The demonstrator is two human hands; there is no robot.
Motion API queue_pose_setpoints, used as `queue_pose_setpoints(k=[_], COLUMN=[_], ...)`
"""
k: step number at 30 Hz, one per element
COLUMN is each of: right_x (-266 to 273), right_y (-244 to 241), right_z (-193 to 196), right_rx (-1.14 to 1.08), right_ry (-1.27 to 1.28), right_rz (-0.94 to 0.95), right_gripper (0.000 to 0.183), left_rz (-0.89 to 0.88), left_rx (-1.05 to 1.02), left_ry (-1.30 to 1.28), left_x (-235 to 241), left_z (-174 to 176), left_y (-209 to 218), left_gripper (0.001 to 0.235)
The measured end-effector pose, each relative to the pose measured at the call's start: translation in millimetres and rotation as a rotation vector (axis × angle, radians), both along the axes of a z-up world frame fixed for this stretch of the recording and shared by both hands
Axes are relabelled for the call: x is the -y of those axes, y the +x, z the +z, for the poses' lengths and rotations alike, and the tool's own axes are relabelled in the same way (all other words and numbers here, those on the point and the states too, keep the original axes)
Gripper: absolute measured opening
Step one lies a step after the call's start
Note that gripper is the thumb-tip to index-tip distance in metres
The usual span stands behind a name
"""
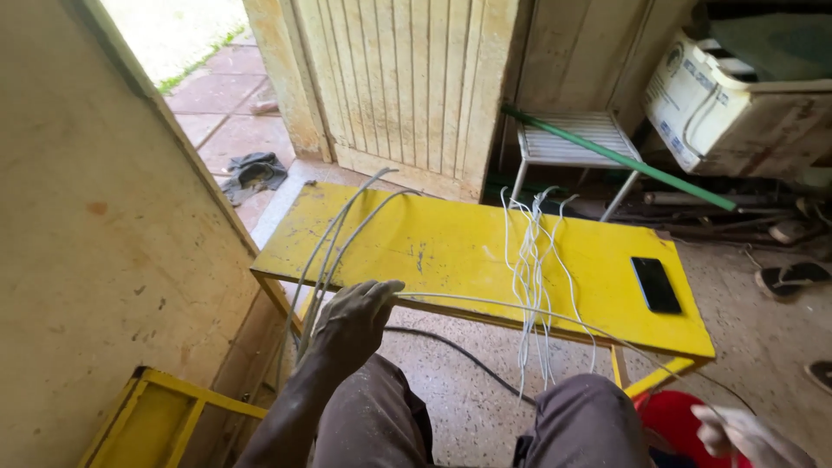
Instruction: A person is manually bending thin metal rods one by one and placing them into a red bucket.
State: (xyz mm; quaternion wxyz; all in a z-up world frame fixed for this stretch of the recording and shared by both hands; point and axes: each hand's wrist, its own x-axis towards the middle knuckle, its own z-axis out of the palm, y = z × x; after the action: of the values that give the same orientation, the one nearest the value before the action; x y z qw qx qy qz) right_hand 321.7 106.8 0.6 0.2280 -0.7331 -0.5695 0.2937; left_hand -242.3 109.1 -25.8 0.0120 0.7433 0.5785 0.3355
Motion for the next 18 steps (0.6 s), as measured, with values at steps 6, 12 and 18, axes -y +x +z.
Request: queue_pose_setpoints(k=[6,12,18], right_x=[4,8,18], right_y=[-113,-153,-161], right_z=[17,6,-12], right_rx=[-0.008,0.052,-0.073], right_ry=[-0.021,0.151,0.239], right_rz=[0.059,0.149,0.091], right_gripper=[0.042,0.051,0.051], left_rz=[-0.115,-0.174,-0.077], left_rx=[-0.019,0.052,0.027], left_ry=[-0.063,-0.195,-0.033], left_x=[17,41,46], left_z=[-4,14,-7], left_y=[50,60,66], left_gripper=[0.032,0.031,0.025])
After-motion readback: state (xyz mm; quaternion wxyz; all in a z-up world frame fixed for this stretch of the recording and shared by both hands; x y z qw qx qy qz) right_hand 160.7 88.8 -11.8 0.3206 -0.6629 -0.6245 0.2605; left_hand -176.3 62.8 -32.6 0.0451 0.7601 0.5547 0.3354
